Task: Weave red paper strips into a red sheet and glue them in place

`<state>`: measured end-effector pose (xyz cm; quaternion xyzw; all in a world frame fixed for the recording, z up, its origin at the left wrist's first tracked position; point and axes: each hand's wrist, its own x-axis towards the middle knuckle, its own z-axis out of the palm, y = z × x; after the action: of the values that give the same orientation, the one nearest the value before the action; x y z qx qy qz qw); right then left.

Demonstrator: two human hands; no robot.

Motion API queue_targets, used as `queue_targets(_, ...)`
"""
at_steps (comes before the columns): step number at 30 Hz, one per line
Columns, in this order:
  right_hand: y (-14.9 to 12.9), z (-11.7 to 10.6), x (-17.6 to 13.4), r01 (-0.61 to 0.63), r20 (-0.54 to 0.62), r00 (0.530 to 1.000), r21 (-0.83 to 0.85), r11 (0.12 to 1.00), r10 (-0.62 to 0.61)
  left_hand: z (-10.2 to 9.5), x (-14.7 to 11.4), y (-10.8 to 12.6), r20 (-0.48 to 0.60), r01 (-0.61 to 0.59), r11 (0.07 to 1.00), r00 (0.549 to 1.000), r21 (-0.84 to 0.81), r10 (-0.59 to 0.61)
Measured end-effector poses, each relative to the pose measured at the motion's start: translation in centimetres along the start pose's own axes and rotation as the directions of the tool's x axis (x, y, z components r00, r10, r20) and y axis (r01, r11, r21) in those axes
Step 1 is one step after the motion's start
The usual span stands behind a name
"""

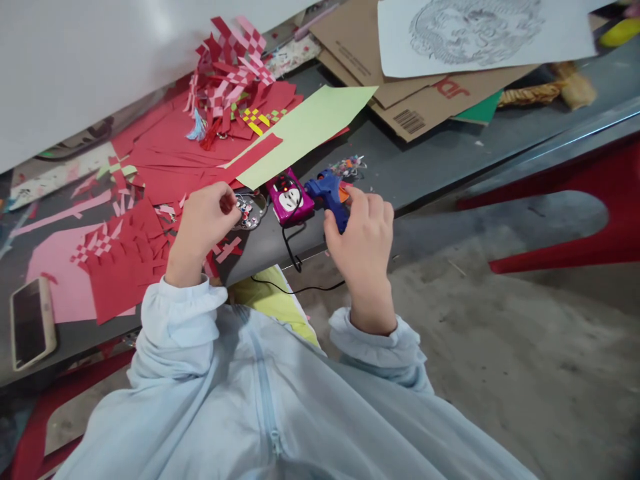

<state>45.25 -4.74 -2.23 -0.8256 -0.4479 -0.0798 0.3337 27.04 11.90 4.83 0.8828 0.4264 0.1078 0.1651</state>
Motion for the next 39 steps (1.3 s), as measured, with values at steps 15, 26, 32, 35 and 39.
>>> queue_targets(15, -9.8, 0.4, -1.9, 0.16, 0.015, 0.973, 0.68, 0.715, -0.232, -1.9, -6.6, 1.4, -0.154, -0.121, 0.869, 0.987, -0.481, 0.052)
queue_targets(26, -13.8, 1.1, -2.9, -0.192, 0.233, 0.965, 0.938, 0.288, -0.117, -3.5, -10.4, -0.3, -0.367, -0.24, 0.908, 0.924, -0.344, 0.105)
queue_targets(32, -15.7, 1.9, -3.3, -0.241, 0.258, 0.96, 0.959, 0.152, -0.105, -3.8, -12.2, -1.4, -0.45, -0.258, 0.893, 0.89, -0.369, 0.071)
queue_targets(35, -16.5, 2.5, -3.6, -0.28, 0.29, 0.949, 0.956, 0.086, -0.128, -4.1, -12.9, -1.9, -0.457, -0.25, 0.862, 0.889, -0.44, 0.024)
queue_targets(39, -17.5, 3.4, -4.2, -0.344, 0.342, 0.927, 0.939, 0.017, -0.154, -4.3, -13.8, -2.6, -0.431, -0.221, 0.799, 0.901, -0.559, -0.053)
